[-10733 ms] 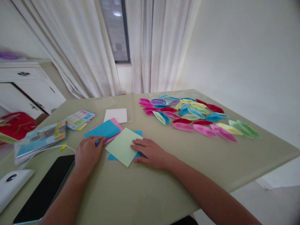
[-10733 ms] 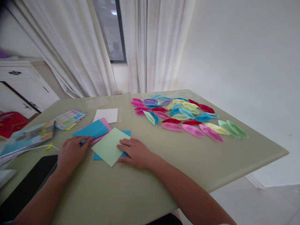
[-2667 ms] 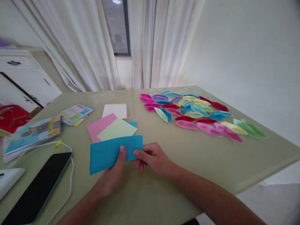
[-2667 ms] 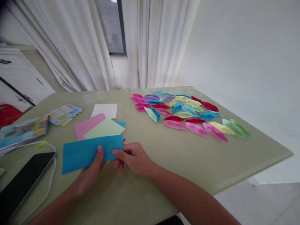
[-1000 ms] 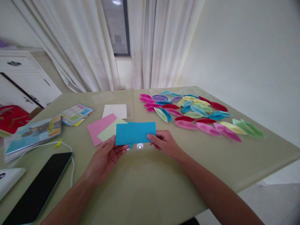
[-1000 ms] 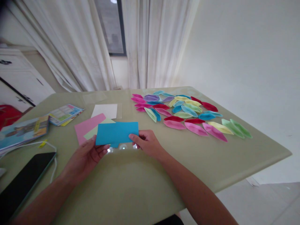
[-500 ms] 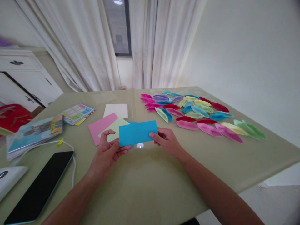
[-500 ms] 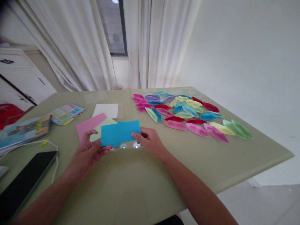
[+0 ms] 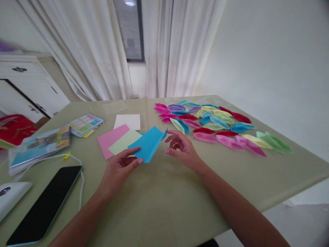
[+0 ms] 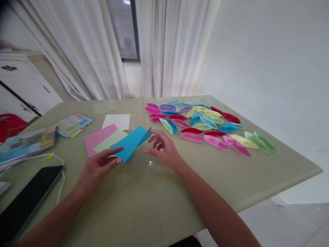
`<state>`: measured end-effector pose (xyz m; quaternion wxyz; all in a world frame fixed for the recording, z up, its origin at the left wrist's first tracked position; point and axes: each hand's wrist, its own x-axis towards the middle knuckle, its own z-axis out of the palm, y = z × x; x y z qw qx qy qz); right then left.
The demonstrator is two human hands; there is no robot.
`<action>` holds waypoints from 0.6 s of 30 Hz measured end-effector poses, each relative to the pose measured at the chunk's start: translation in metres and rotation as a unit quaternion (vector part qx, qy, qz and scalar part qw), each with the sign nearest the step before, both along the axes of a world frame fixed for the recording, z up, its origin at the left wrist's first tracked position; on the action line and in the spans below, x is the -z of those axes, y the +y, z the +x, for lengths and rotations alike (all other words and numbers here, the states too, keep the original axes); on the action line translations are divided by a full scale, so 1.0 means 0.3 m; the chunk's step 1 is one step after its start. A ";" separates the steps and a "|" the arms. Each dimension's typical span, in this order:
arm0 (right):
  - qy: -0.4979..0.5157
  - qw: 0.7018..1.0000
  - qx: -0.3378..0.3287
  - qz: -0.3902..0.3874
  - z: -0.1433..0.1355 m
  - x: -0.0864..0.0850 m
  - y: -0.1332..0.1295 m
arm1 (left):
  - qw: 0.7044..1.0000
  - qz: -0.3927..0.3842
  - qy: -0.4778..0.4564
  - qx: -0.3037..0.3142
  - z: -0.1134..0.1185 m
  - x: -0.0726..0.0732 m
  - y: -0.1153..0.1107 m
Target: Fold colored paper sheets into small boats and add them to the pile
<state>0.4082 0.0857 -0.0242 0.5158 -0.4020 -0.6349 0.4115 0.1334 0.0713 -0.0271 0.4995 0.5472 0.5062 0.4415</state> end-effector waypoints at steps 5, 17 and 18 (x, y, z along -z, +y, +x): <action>-0.061 0.995 0.048 0.061 0.014 0.013 0.012 | 0.999 0.010 -0.031 0.013 0.008 0.028 0.001; -0.451 0.849 -0.041 0.274 0.083 -0.089 -0.013 | 0.940 0.264 0.208 0.053 -0.007 0.046 0.003; -0.474 0.836 -0.058 0.272 0.080 -0.094 -0.017 | 0.923 0.290 0.239 0.083 -0.004 0.040 -0.007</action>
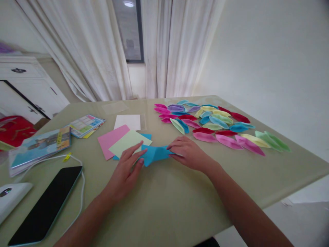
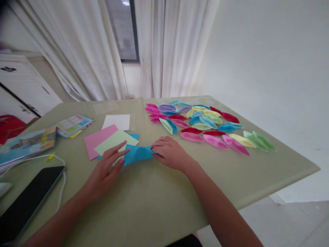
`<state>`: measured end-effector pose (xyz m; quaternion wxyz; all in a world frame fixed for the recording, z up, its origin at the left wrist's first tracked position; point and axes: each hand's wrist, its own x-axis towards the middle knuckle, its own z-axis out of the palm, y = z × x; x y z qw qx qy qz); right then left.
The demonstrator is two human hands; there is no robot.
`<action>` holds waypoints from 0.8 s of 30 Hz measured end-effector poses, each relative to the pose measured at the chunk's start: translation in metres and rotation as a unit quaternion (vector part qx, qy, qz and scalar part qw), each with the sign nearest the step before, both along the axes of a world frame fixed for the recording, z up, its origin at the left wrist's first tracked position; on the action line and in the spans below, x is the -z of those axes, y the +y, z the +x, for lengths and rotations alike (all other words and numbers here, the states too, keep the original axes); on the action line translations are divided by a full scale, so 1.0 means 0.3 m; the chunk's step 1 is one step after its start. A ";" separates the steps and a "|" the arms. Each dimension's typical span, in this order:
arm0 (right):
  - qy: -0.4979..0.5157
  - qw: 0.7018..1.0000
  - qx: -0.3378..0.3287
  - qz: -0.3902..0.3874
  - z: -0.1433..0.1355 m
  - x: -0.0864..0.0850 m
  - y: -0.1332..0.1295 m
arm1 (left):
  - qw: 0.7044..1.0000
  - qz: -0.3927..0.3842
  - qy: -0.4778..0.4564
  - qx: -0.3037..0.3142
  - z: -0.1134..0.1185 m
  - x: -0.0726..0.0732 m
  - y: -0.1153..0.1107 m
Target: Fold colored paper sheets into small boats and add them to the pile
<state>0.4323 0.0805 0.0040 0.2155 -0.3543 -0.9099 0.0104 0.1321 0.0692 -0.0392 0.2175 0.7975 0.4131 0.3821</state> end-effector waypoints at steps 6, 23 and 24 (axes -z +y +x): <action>-0.106 0.992 -0.030 -0.057 0.018 0.019 -0.041 | 0.970 0.028 0.195 0.146 0.013 -0.012 -0.056; 0.087 0.962 -0.028 -0.256 0.026 0.066 -0.106 | 0.967 0.141 0.167 0.133 0.039 0.049 -0.051; 0.088 0.964 -0.016 -0.252 0.022 0.071 -0.106 | 0.967 0.146 0.167 0.127 0.038 0.045 -0.054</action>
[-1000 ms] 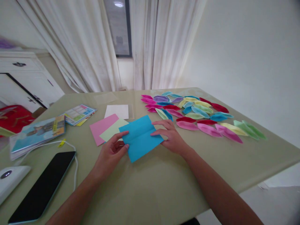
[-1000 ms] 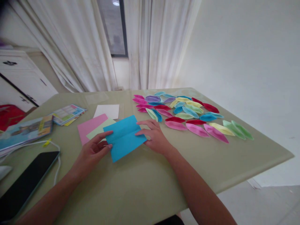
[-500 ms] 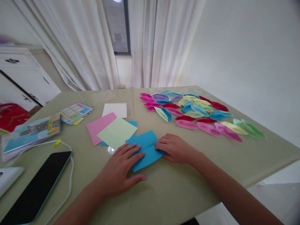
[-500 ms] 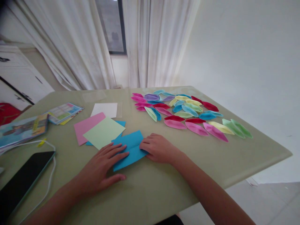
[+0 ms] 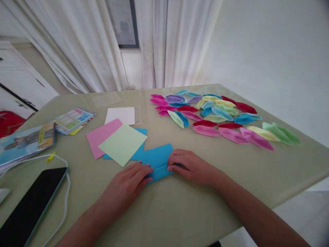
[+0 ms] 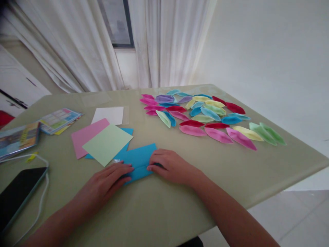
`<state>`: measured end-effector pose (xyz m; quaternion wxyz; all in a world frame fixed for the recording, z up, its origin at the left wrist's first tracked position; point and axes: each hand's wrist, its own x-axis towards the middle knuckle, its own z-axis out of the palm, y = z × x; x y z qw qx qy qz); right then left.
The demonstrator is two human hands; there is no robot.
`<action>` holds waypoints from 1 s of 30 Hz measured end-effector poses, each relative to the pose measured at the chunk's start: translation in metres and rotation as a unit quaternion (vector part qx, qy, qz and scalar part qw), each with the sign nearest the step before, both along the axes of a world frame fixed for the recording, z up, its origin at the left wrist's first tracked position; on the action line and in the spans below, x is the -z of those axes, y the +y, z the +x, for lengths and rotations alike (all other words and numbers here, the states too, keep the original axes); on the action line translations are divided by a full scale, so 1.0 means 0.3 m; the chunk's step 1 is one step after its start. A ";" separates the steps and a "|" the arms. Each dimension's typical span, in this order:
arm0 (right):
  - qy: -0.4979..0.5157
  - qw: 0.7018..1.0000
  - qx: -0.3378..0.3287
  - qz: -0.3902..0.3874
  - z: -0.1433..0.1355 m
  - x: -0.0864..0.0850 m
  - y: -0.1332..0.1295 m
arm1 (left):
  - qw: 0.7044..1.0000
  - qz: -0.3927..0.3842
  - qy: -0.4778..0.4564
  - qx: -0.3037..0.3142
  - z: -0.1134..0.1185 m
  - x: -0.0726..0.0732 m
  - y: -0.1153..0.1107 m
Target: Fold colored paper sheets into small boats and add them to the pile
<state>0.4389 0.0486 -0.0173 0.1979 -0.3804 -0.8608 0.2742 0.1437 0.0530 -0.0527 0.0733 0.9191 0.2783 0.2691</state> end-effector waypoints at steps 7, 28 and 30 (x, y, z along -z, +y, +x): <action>0.011 0.999 0.044 -0.022 -0.011 0.028 -0.007 | 0.997 0.064 0.051 -0.009 0.013 -0.017 -0.036; 0.011 0.998 0.057 0.009 -0.015 0.040 0.004 | 0.974 0.116 0.179 -0.075 0.038 -0.032 -0.216; 0.011 0.998 0.061 0.008 -0.015 0.038 0.005 | 0.976 0.102 0.179 -0.076 0.034 -0.021 -0.220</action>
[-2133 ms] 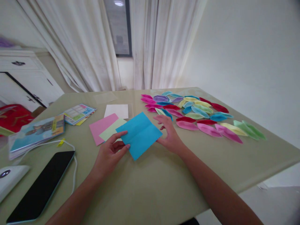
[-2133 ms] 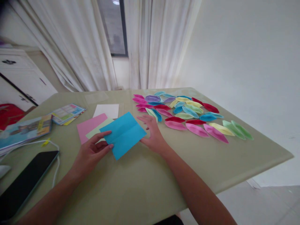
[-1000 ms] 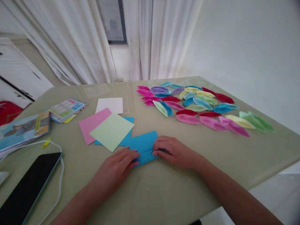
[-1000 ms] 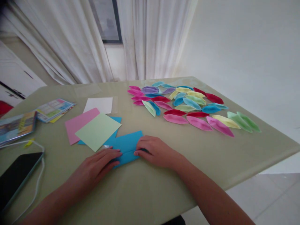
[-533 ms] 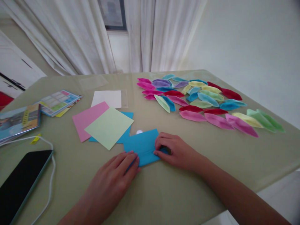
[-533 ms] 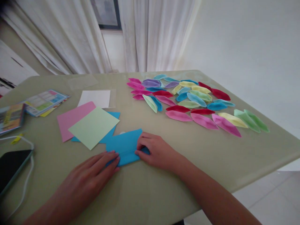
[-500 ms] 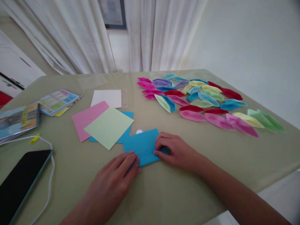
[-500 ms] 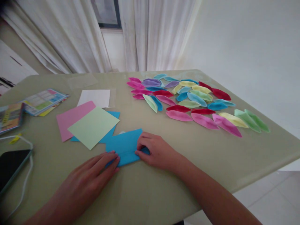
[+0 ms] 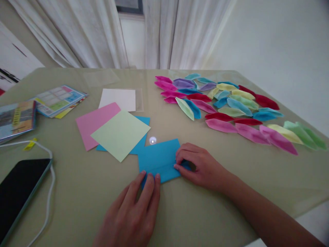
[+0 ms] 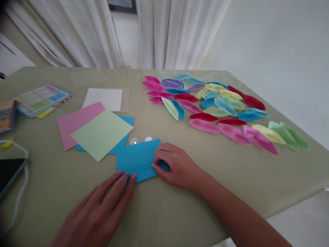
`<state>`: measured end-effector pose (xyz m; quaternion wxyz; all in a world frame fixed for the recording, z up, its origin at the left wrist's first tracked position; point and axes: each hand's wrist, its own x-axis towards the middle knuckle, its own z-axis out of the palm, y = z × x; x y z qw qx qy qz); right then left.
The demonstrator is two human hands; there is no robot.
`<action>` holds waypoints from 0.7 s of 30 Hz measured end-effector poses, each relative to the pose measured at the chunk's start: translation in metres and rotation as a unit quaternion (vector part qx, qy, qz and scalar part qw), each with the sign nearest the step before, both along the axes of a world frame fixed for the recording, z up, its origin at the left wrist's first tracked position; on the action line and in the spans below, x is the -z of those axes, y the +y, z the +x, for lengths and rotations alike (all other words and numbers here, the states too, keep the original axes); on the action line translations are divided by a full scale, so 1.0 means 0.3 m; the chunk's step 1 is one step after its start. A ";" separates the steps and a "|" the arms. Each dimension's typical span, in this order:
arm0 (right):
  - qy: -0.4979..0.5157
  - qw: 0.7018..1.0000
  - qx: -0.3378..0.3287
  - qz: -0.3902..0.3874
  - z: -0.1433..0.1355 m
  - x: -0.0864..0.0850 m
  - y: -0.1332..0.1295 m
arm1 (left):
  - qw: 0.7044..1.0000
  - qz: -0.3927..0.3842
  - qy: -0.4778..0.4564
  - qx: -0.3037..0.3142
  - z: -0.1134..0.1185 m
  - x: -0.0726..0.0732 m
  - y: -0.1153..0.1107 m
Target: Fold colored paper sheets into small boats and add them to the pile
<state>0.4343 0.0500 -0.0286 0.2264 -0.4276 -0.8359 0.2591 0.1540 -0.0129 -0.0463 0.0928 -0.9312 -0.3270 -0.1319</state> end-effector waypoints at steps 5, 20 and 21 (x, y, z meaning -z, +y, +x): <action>0.000 1.000 0.002 -0.004 0.000 -0.004 -0.001 | 1.000 0.021 0.022 -0.001 0.004 -0.001 0.003; 0.011 1.000 -0.008 -0.006 0.003 0.001 0.004 | 0.998 0.041 0.039 -0.006 0.004 -0.013 -0.006; 0.012 1.000 -0.008 -0.007 0.003 -0.002 0.005 | 0.998 0.034 0.045 -0.009 0.006 -0.015 -0.007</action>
